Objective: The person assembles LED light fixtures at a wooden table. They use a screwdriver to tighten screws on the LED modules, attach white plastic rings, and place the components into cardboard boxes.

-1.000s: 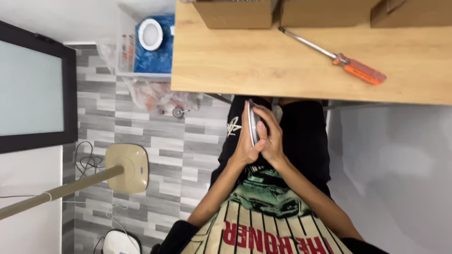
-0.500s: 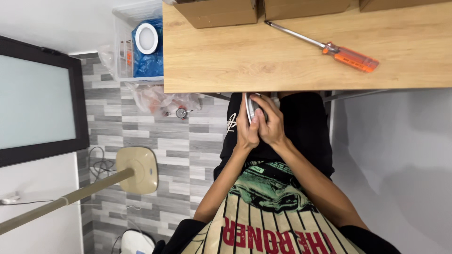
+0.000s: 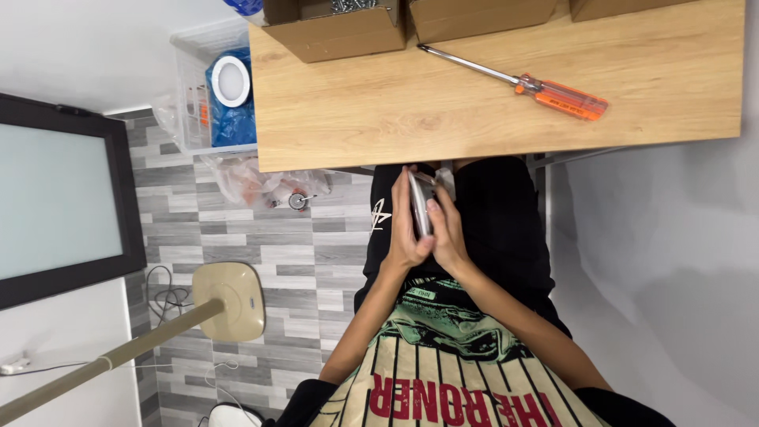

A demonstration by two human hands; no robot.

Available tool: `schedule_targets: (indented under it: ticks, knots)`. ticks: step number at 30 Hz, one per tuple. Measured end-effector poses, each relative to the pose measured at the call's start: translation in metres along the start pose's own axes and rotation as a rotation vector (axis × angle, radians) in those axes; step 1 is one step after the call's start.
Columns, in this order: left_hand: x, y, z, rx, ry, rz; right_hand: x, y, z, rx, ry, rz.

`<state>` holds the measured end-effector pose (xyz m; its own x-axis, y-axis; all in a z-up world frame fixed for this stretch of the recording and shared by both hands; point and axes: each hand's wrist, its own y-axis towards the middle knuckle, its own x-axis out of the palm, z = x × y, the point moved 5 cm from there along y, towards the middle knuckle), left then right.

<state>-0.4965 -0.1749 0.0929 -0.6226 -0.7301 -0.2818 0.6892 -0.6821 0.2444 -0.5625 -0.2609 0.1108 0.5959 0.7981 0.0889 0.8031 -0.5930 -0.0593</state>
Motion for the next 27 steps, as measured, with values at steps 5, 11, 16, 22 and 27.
schedule_targets:
  ticks: [5,11,16,22,27]
  knots:
    - [0.01,-0.008,-0.002,0.051,0.141,-0.035,-0.012,0.001,0.018,-0.009,0.002,0.134]
    - [0.014,-0.005,-0.003,-0.045,0.161,-0.024,-0.023,0.007,0.044,-0.033,0.01,0.156]
    - [0.002,0.002,0.002,-0.323,0.011,-0.055,-0.02,0.015,0.039,-0.205,-0.041,0.09]
    - [-0.012,-0.014,-0.022,-0.682,-0.127,-0.184,-0.014,0.008,0.018,-0.395,-0.183,0.024]
    - [-0.013,0.024,0.04,-0.516,-0.236,-0.202,-0.017,0.011,0.009,-0.397,-0.162,0.04]
